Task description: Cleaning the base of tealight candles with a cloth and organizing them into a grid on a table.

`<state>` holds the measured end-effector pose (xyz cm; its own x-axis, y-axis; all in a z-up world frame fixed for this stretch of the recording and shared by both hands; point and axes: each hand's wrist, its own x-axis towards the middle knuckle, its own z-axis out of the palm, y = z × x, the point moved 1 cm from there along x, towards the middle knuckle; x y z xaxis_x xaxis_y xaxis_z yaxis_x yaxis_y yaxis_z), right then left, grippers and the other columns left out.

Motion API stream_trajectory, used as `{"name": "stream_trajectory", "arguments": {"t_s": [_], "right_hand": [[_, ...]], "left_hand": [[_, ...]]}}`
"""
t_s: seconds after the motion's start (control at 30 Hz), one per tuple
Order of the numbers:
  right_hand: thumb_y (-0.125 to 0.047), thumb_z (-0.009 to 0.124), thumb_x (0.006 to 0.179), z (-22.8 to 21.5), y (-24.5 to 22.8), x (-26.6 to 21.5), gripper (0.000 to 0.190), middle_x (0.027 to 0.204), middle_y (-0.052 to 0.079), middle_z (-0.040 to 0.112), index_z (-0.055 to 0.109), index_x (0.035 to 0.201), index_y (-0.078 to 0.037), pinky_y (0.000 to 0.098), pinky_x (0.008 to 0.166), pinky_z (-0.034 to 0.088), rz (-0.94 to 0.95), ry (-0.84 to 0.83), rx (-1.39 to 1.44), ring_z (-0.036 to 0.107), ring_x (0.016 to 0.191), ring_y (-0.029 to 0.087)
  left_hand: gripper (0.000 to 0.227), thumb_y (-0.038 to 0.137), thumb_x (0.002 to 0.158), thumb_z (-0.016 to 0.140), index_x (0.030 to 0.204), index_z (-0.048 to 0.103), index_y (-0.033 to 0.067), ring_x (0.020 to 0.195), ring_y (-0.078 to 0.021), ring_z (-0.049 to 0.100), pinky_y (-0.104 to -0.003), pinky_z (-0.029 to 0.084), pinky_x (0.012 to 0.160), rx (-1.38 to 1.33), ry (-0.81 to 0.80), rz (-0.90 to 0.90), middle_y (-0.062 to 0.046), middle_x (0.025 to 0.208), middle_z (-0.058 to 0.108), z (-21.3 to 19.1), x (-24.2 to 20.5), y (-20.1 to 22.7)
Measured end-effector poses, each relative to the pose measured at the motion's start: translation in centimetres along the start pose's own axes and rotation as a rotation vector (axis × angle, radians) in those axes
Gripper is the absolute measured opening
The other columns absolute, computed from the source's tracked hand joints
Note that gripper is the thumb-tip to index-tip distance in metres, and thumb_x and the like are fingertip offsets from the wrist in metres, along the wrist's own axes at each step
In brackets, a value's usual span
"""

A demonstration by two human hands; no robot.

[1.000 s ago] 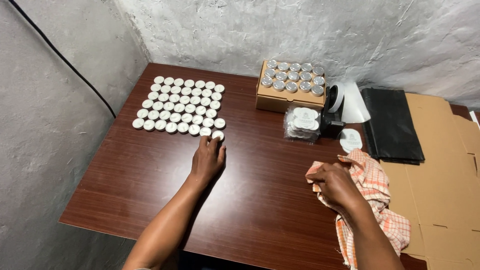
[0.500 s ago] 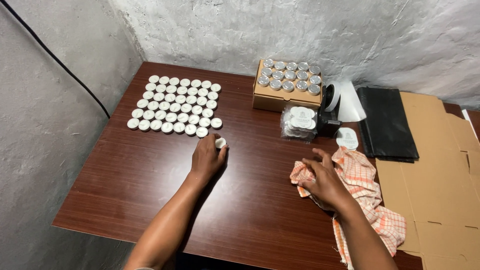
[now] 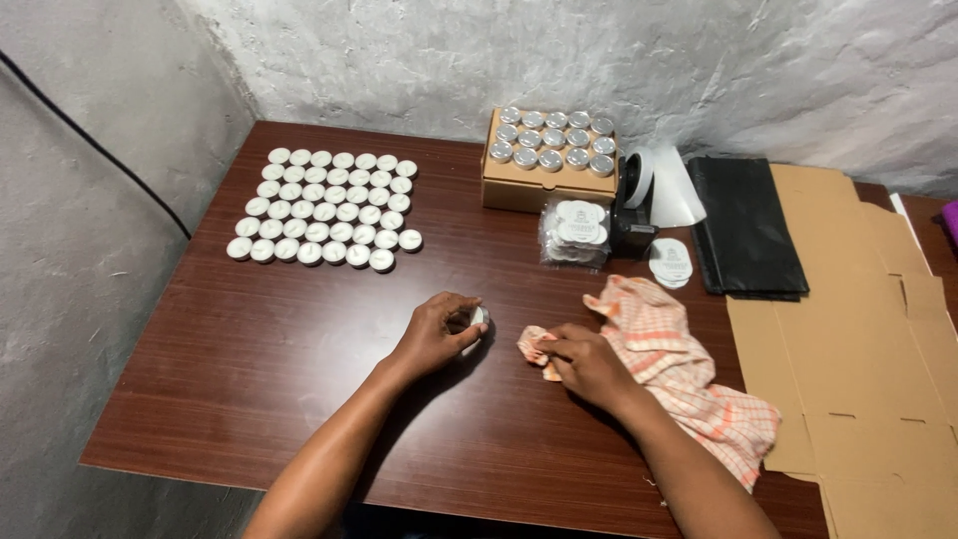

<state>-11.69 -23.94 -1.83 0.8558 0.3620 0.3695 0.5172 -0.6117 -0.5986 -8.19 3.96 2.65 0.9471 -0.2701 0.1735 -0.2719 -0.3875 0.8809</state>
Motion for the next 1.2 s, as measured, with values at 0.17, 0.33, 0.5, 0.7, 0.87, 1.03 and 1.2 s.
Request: {"name": "stream_trajectory", "arguments": {"t_s": [0.17, 0.33, 0.5, 0.7, 0.87, 1.03, 1.2], "right_hand": [[-0.007, 0.076, 0.082, 0.2, -2.6, 0.6, 0.026, 0.1, 0.007, 0.079, 0.082, 0.106, -0.014, 0.0365, 0.081, 0.061, -0.031, 0.141, 0.127, 0.077, 0.093, 0.027], [-0.007, 0.075, 0.084, -0.2, -3.4, 0.7, 0.035, 0.103, 0.005, 0.077, 0.078, 0.118, -0.013, 0.0369, 0.082, 0.061, -0.087, 0.212, 0.167, 0.076, 0.095, 0.027], [-0.006, 0.073, 0.09, -0.6, -5.5, 1.0, 0.028, 0.105, 0.012, 0.074, 0.078, 0.116, -0.01, 0.0403, 0.08, 0.061, -0.33, 0.169, 0.043, 0.074, 0.093, 0.032], [-0.02, 0.07, 0.097, -1.4, -6.5, 1.9, 0.023, 0.099, 0.016, 0.07, 0.077, 0.115, -0.006, 0.0417, 0.066, 0.059, -0.509, 0.228, -0.096, 0.07, 0.078, 0.034], [-0.022, 0.066, 0.1, -1.5, -6.4, 1.9, 0.022, 0.098, 0.015, 0.069, 0.078, 0.109, -0.005, 0.0404, 0.063, 0.057, -0.533, 0.245, -0.061, 0.068, 0.075, 0.033], [-0.022, 0.071, 0.097, -0.9, -5.4, 1.6, 0.022, 0.097, 0.014, 0.07, 0.079, 0.111, -0.007, 0.0411, 0.065, 0.057, -0.491, 0.209, 0.039, 0.069, 0.077, 0.033], [-0.011, 0.076, 0.091, 0.4, -3.2, 1.1, 0.02, 0.098, 0.013, 0.074, 0.081, 0.11, -0.007, 0.0388, 0.069, 0.059, -0.348, 0.165, 0.152, 0.073, 0.081, 0.031]], "left_hand": [[0.047, 0.013, 0.082, 0.084, 0.127, 0.073, 0.0063, 0.1, -0.0328, 0.073, -0.04, 0.063, 0.082, -0.246, -0.106, -0.09, -0.021, 0.115, 0.071, 1.6, -0.6, -0.3], [0.051, 0.008, 0.082, 0.086, 0.13, 0.07, 0.002, 0.099, -0.0261, 0.072, -0.036, 0.065, 0.081, -0.459, -0.172, -0.187, -0.023, 0.119, 0.07, 3.3, -1.2, -0.8], [0.053, 0.007, 0.082, 0.085, 0.131, 0.068, 0.0001, 0.094, -0.0151, 0.069, -0.028, 0.064, 0.081, -0.568, -0.203, -0.321, -0.016, 0.116, 0.074, 4.0, -1.1, -1.1], [0.054, -0.001, 0.082, 0.081, 0.134, 0.065, -0.0027, 0.093, -0.018, 0.073, -0.03, 0.065, 0.081, -0.702, -0.214, -0.304, -0.018, 0.117, 0.074, 4.2, -1.3, -1.3], [0.049, -0.001, 0.081, 0.082, 0.129, 0.069, -0.0029, 0.1, -0.0171, 0.07, -0.032, 0.063, 0.086, -0.704, -0.245, -0.244, -0.017, 0.121, 0.074, 4.3, -1.3, -1.0], [0.048, 0.001, 0.081, 0.083, 0.127, 0.07, -0.0019, 0.104, -0.0194, 0.07, -0.034, 0.062, 0.087, -0.7, -0.276, -0.144, -0.016, 0.122, 0.073, 4.3, -1.3, -1.1], [0.05, -0.002, 0.082, 0.081, 0.13, 0.067, -0.004, 0.1, -0.0154, 0.069, -0.029, 0.063, 0.086, -0.751, -0.288, -0.122, -0.012, 0.119, 0.071, 4.1, -1.8, -0.6]]}}
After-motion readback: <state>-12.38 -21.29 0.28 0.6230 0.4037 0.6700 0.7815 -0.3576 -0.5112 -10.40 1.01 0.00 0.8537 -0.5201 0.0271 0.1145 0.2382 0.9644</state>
